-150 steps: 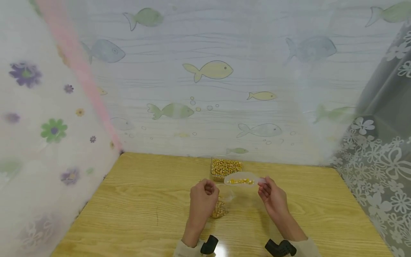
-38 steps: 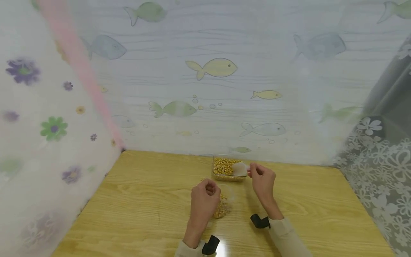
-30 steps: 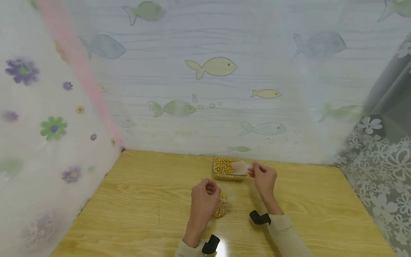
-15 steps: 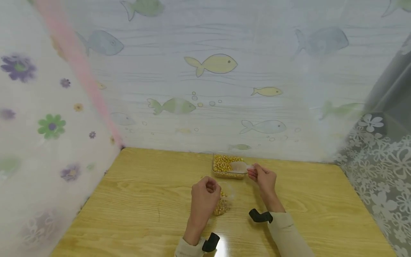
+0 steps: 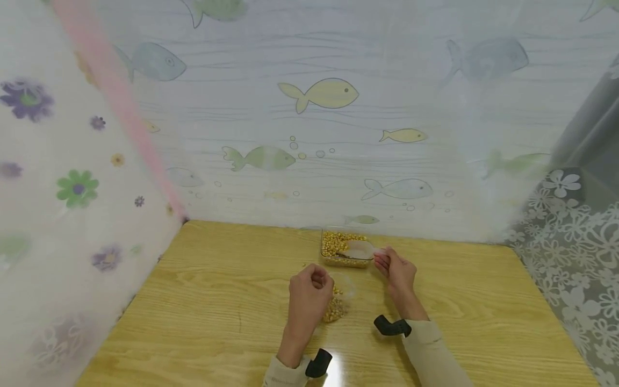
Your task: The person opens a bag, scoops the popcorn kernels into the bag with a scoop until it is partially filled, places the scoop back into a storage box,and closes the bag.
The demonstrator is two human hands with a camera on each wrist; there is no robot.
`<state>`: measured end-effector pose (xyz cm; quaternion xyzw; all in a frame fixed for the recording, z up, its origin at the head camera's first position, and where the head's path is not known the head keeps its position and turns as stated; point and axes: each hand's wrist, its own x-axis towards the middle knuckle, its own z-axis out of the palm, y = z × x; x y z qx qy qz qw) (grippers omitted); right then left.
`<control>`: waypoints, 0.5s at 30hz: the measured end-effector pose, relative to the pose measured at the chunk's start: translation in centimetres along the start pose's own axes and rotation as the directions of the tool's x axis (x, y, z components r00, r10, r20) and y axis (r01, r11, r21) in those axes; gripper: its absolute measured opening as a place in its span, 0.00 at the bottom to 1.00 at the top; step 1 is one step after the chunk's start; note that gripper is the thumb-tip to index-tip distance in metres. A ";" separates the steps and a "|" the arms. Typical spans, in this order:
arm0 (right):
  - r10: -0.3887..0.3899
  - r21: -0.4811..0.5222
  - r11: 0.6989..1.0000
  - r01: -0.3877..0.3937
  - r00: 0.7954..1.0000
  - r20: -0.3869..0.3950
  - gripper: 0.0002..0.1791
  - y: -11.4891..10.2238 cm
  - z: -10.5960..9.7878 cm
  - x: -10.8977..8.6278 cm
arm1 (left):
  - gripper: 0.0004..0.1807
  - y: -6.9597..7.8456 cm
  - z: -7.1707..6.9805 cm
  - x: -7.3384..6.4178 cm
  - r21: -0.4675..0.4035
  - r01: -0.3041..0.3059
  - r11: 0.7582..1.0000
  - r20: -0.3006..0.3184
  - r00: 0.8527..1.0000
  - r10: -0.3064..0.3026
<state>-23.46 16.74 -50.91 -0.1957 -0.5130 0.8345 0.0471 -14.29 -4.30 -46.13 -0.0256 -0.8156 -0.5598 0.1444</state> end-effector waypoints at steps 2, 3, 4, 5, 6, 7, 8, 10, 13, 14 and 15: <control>0.027 0.034 0.999 -0.027 1.000 -0.003 0.14 -0.1 0.1 0.2 | 0.05 -0.1 0.0 0.2 0.001 -0.004 1.000 0.003 1.000 0.004; 0.042 0.053 0.998 -0.042 0.999 0.000 0.14 -0.2 0.1 0.2 | 0.05 -0.1 0.0 0.4 0.002 -0.006 1.000 0.005 1.000 0.006; 0.053 0.069 0.996 -0.053 0.999 0.005 0.14 -0.3 0.1 0.3 | 0.05 -0.2 0.0 0.5 0.003 -0.007 1.000 0.007 1.000 0.007; 0.066 0.088 0.994 -0.067 0.998 0.011 0.15 -0.4 0.1 0.3 | 0.05 -0.3 0.0 0.6 0.004 -0.008 1.000 0.008 1.000 0.008; 0.077 0.097 0.992 -0.078 0.997 0.016 0.15 -0.5 0.2 0.3 | 0.05 -0.3 0.0 0.7 0.002 -0.007 1.000 0.011 1.000 0.007; 0.086 0.110 0.990 -0.087 0.996 0.017 0.16 -0.5 0.2 0.3 | 0.05 -0.4 0.0 0.8 0.001 -0.006 1.000 0.014 1.000 0.006; 0.091 0.115 0.989 -0.093 0.996 0.022 0.16 -0.6 0.3 0.3 | 0.05 -0.5 0.0 1.0 0.000 -0.005 1.000 0.017 1.000 0.005; 0.098 0.125 0.987 -0.101 0.995 0.028 0.17 -0.8 0.4 0.3 | 0.05 -0.6 -0.1 1.2 -0.006 -0.003 1.000 0.022 1.000 0.003; 0.103 0.138 0.985 -0.106 0.994 0.033 0.18 -0.9 0.5 0.4 | 0.05 -0.8 -0.1 1.6 -0.014 -0.007 1.000 0.027 1.000 0.008; 0.103 0.142 0.984 -0.107 0.994 0.032 0.18 -0.9 0.6 0.5 | 0.05 -0.9 -0.1 1.7 -0.015 -0.010 1.000 0.028 1.000 0.010; 0.105 0.149 0.983 -0.108 0.994 0.029 0.19 -0.9 0.7 0.5 | 0.05 -1.0 -0.1 1.9 -0.017 -0.011 1.000 0.028 1.000 0.012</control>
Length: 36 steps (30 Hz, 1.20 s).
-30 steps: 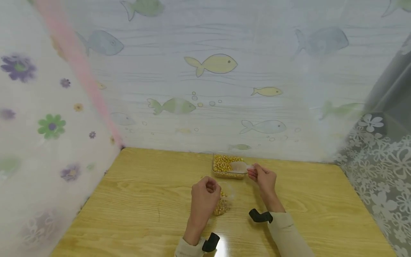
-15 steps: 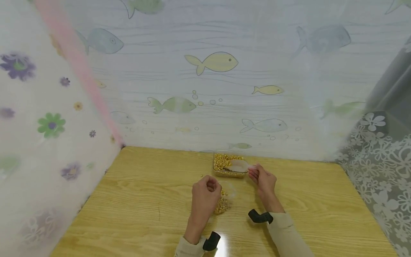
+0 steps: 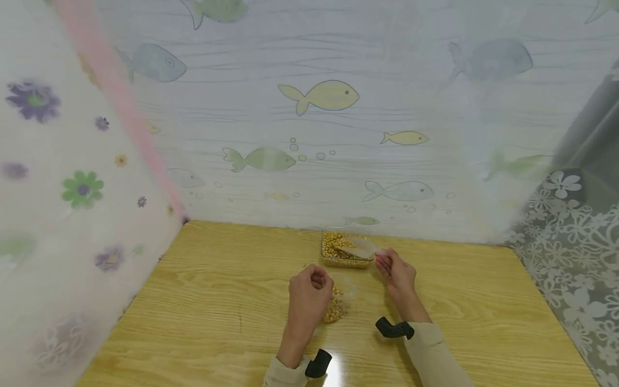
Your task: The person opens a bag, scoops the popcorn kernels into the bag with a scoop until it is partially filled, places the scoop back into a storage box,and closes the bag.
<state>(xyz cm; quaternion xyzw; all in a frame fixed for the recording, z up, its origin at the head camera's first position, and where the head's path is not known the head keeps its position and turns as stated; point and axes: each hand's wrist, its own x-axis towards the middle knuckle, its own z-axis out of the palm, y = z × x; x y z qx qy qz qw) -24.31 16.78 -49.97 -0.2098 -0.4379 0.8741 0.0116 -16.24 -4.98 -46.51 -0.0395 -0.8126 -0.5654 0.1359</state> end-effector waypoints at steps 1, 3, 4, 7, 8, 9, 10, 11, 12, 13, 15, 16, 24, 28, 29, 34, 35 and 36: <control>0.002 0.007 1.000 -0.002 1.000 -0.001 0.19 0.0 0.0 0.0 | 0.05 0.0 0.0 0.0 -0.001 -0.001 1.000 -0.001 1.000 0.001; 0.003 0.022 1.000 -0.003 1.000 0.000 0.20 0.0 0.0 0.0 | 0.05 0.0 0.0 0.0 -0.005 -0.004 1.000 -0.002 1.000 0.004; 0.003 0.033 0.999 -0.003 1.000 0.003 0.21 0.0 0.0 0.0 | 0.05 0.0 0.0 0.0 -0.005 -0.007 1.000 -0.002 1.000 0.007; 0.006 0.072 0.997 -0.007 1.000 0.013 0.22 0.0 0.0 -0.1 | 0.05 0.0 0.0 0.1 -0.007 -0.015 1.000 -0.003 1.000 0.015; 0.009 0.086 0.996 -0.011 1.000 0.018 0.22 0.0 0.0 -0.1 | 0.05 0.1 0.0 0.1 -0.006 -0.017 1.000 -0.005 1.000 0.017; 0.015 0.102 0.995 -0.017 1.000 0.021 0.22 0.0 0.0 -0.1 | 0.05 0.1 0.0 0.1 -0.006 -0.019 1.000 -0.005 1.000 0.018; 0.021 0.114 0.993 -0.023 0.999 0.026 0.22 0.0 0.0 -0.2 | 0.05 0.1 0.0 0.1 -0.004 -0.020 1.000 -0.006 1.000 0.020; 0.028 0.126 0.991 -0.032 0.999 0.029 0.22 -0.1 0.0 -0.2 | 0.04 0.1 0.0 0.0 -0.003 -0.020 1.000 -0.007 1.000 0.020; 0.035 0.137 0.990 -0.039 0.999 0.033 0.22 -0.1 0.0 -0.2 | 0.04 0.1 0.0 0.0 -0.004 -0.018 1.000 -0.006 1.000 0.018; 0.043 0.148 0.988 -0.047 0.999 0.034 0.22 -0.1 0.0 -0.3 | 0.04 0.1 0.0 0.0 -0.006 -0.017 1.000 -0.006 1.000 0.017; 0.052 0.165 0.985 -0.059 0.998 0.046 0.23 -0.2 0.1 -0.4 | 0.04 0.1 0.0 0.0 -0.010 -0.014 1.000 -0.003 1.000 0.014; 0.057 0.173 0.983 -0.065 0.997 0.051 0.23 -0.2 0.1 -0.5 | 0.04 0.1 -0.1 0.0 -0.011 -0.014 1.000 -0.003 1.000 0.014; 0.075 0.244 0.965 -0.095 0.993 0.092 0.22 -0.6 0.4 -1.6 | 0.05 -0.1 -0.1 0.0 0.009 -0.008 1.000 -0.019 1.000 0.008; 0.071 0.235 0.968 -0.094 0.992 0.103 0.22 -0.8 0.3 -2.2 | 0.04 -0.1 -0.1 -0.2 0.015 -0.001 1.000 -0.024 1.000 0.002; 0.076 0.235 0.967 -0.098 0.992 0.101 0.22 -0.9 0.2 -2.3 | 0.04 -0.1 -0.1 -0.3 0.015 0.001 1.000 -0.026 1.000 0.000; 0.098 0.232 0.964 -0.128 0.986 0.138 0.22 -1.0 -0.1 -3.2 | 0.04 0.0 -0.1 -0.6 0.010 0.005 1.000 -0.037 0.999 -0.005; 0.106 0.230 0.963 -0.139 0.983 0.148 0.23 -1.0 -0.2 -3.5 | 0.04 0.0 -0.2 -0.7 0.010 0.005 1.000 -0.042 0.999 -0.004; 0.111 0.225 0.963 -0.147 0.980 0.162 0.23 -1.0 -0.3 -3.7 | 0.04 0.0 -0.2 -0.7 0.011 0.004 1.000 -0.047 0.999 -0.003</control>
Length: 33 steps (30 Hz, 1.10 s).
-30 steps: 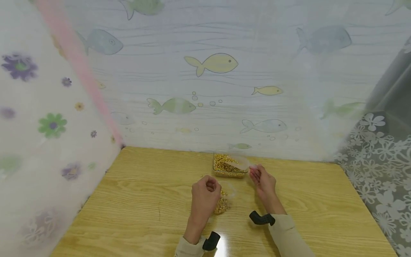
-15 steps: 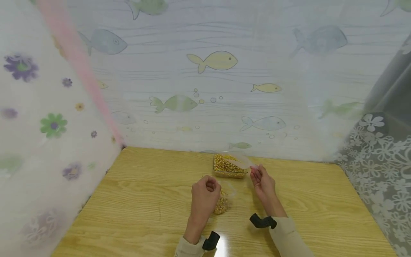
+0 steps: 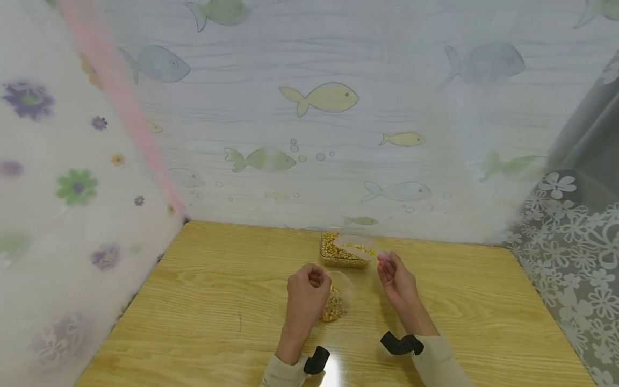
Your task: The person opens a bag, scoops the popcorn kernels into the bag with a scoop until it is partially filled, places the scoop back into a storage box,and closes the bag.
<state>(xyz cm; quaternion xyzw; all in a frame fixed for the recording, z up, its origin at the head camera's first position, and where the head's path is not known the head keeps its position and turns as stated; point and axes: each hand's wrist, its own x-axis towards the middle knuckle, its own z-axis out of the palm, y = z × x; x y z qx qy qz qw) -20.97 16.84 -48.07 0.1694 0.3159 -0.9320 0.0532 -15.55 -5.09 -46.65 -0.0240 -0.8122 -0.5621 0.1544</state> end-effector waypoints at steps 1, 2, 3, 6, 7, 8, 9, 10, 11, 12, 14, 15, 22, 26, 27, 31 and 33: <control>0.008 -0.005 1.000 -0.008 1.000 0.009 0.23 0.1 -0.1 -0.2 | 0.04 0.0 0.0 0.0 0.002 0.000 1.000 -0.003 1.000 0.000; 0.011 -0.020 1.000 -0.010 1.000 0.023 0.24 0.1 -0.2 -0.5 | 0.04 0.0 0.0 0.0 0.002 0.001 1.000 -0.005 1.000 -0.001; 0.015 -0.033 0.999 -0.015 0.999 0.029 0.24 0.2 -0.3 -0.7 | 0.04 0.0 0.0 -0.1 0.005 0.002 1.000 -0.006 1.000 -0.002; 0.020 -0.075 0.997 -0.017 0.999 0.037 0.24 0.4 -0.6 -1.4 | 0.04 0.0 0.0 -0.2 0.005 0.007 1.000 -0.001 1.000 -0.007; 0.019 -0.090 0.996 -0.016 0.999 0.036 0.23 0.4 -0.7 -1.5 | 0.04 0.1 0.0 -0.2 0.004 0.008 1.000 0.002 1.000 -0.008; 0.019 -0.100 0.995 -0.015 0.999 0.039 0.23 0.4 -0.8 -1.7 | 0.04 0.1 0.0 -0.2 0.003 0.008 1.000 0.003 1.000 -0.008; 0.020 -0.107 0.994 -0.015 0.999 0.038 0.23 0.4 -0.9 -1.8 | 0.04 0.1 0.0 -0.3 0.002 0.008 1.000 0.002 1.000 -0.008; 0.019 -0.113 0.993 -0.014 0.999 0.040 0.23 0.4 -1.0 -1.9 | 0.04 0.2 0.0 -0.3 0.001 0.007 1.000 0.001 1.000 -0.007; 0.017 -0.123 0.992 -0.012 0.999 0.041 0.23 0.4 -1.2 -2.0 | 0.04 0.2 0.0 -0.4 0.001 0.008 1.000 -0.001 1.000 -0.008; 0.017 -0.133 0.991 -0.012 0.999 0.041 0.23 0.4 -1.3 -2.1 | 0.04 0.2 0.0 -0.4 0.001 0.007 1.000 -0.002 1.000 -0.007; 0.015 -0.150 0.989 -0.007 0.999 0.049 0.23 0.3 -1.6 -2.3 | 0.04 0.3 0.0 -0.5 0.000 0.006 1.000 -0.004 1.000 -0.006; 0.013 -0.161 0.987 -0.004 0.998 0.054 0.23 0.2 -1.8 -2.5 | 0.04 0.3 0.0 -0.6 0.001 0.007 1.000 -0.006 1.000 -0.007; -0.012 -0.203 0.979 0.035 0.993 0.114 0.22 -0.1 -3.0 -3.3 | 0.04 0.6 0.0 -1.0 0.010 0.020 1.000 -0.008 1.000 -0.020; -0.003 -0.195 0.980 0.029 0.992 0.129 0.22 -0.4 -3.3 -3.9 | 0.04 0.8 0.0 -1.2 0.002 0.037 0.999 0.002 0.999 -0.037; 0.002 -0.192 0.981 0.024 0.991 0.134 0.22 -0.5 -3.4 -4.0 | 0.04 0.9 0.0 -1.3 0.000 0.039 0.999 0.004 0.999 -0.039; 0.004 -0.185 0.982 0.026 0.987 0.159 0.21 -0.8 -3.5 -4.5 | 0.05 1.1 0.1 -1.4 0.000 0.029 1.000 0.000 1.000 -0.029; -0.005 -0.209 0.977 0.041 0.986 0.170 0.21 -0.8 -3.5 -4.6 | 0.05 1.0 0.1 -1.3 0.004 0.021 1.000 -0.002 1.000 -0.021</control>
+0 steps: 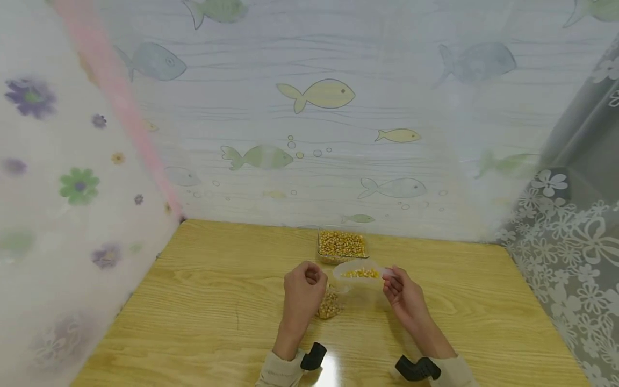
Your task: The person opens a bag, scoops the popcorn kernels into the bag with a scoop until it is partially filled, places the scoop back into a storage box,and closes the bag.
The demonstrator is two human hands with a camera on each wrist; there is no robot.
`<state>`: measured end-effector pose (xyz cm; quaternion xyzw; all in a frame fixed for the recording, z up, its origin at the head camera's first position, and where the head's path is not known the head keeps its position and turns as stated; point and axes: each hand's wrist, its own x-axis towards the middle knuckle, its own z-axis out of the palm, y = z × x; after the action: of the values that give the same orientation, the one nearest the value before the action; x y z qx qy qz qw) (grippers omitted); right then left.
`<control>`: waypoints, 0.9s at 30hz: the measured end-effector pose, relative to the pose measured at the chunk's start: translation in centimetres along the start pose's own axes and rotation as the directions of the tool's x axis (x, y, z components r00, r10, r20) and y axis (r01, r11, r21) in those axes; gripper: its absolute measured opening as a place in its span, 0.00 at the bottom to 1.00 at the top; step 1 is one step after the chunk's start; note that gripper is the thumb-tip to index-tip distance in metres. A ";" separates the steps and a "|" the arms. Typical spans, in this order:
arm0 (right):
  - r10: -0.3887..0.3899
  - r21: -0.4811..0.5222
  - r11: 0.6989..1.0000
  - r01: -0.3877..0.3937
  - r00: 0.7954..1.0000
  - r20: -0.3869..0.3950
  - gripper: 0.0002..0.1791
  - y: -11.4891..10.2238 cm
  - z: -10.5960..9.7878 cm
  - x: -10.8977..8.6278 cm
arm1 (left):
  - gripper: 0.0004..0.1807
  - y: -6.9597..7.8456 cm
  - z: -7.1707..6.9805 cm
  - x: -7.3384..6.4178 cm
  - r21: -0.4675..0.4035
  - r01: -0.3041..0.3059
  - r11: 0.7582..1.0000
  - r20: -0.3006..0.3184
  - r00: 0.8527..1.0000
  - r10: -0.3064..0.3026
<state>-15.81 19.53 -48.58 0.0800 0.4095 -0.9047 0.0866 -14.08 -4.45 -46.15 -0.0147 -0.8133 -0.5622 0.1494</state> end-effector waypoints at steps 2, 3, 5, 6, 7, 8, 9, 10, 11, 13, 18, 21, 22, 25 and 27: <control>-0.020 -0.052 0.998 0.019 1.000 -0.004 0.22 0.1 0.1 -0.2 | 0.05 -0.2 0.0 0.0 0.001 -0.008 1.000 -0.002 1.000 0.008; -0.031 -0.080 0.996 0.031 0.999 -0.006 0.22 0.2 0.1 -0.3 | 0.05 -0.4 0.0 0.0 0.001 -0.011 1.000 -0.003 1.000 0.011; -0.061 -0.148 0.987 0.058 0.998 -0.020 0.21 0.3 0.2 -0.5 | 0.05 -0.6 0.0 0.0 -0.004 -0.014 1.000 -0.002 1.000 0.014; -0.082 -0.182 0.980 0.076 0.996 -0.028 0.21 0.3 0.3 -0.6 | 0.05 -0.7 0.0 0.0 -0.010 -0.016 1.000 -0.001 1.000 0.016; -0.104 -0.215 0.972 0.094 0.994 -0.037 0.20 0.3 0.4 -0.6 | 0.05 -0.8 0.0 0.0 -0.015 -0.018 1.000 0.002 1.000 0.018; -0.128 -0.245 0.963 0.113 0.991 -0.046 0.19 0.4 0.5 -0.7 | 0.05 -0.9 0.0 0.0 -0.020 -0.019 1.000 0.004 1.000 0.020; -0.152 -0.279 0.951 0.131 0.987 -0.054 0.19 0.4 0.7 -0.8 | 0.05 -1.0 0.1 0.0 -0.024 -0.020 1.000 0.006 1.000 0.020; -0.175 -0.315 0.938 0.147 0.982 -0.064 0.18 0.4 0.9 -0.9 | 0.05 -1.1 0.1 0.0 -0.026 -0.022 0.999 0.006 1.000 0.022; -0.196 -0.347 0.924 0.160 0.978 -0.070 0.17 0.4 1.0 -0.9 | 0.05 -1.2 0.1 0.0 -0.026 -0.025 0.999 0.006 1.000 0.025; -0.230 -0.406 0.896 0.179 0.970 -0.081 0.15 0.3 1.4 -1.1 | 0.05 -1.4 0.2 0.0 -0.020 -0.032 0.999 0.002 0.999 0.032; -0.282 -0.504 0.840 0.202 0.956 -0.087 0.16 0.1 2.2 -1.3 | 0.05 -1.3 0.3 0.1 -0.019 -0.055 0.998 -0.001 0.998 0.055; -0.318 -0.544 0.805 0.236 0.946 -0.060 0.17 0.1 2.5 -1.3 | 0.05 -1.3 0.4 0.0 -0.021 -0.062 0.998 0.000 0.998 0.062; -0.331 -0.560 0.790 0.249 0.942 -0.047 0.17 0.1 2.7 -1.4 | 0.05 -1.3 0.4 0.0 -0.021 -0.063 0.998 0.000 0.998 0.063; -0.370 -0.611 0.739 0.282 0.929 -0.018 0.17 0.1 3.2 -1.6 | 0.05 -1.2 0.4 0.0 -0.016 -0.062 0.998 -0.002 0.998 0.062; -0.387 -0.641 0.709 0.295 0.922 -0.004 0.18 0.0 3.5 -1.8 | 0.05 -1.3 0.4 -0.1 -0.014 -0.060 0.998 -0.003 0.998 0.060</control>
<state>-14.33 17.02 -45.95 0.0315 0.7000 -0.7078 -0.0891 -14.38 -4.52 -47.49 -0.0393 -0.8083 -0.5632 0.1669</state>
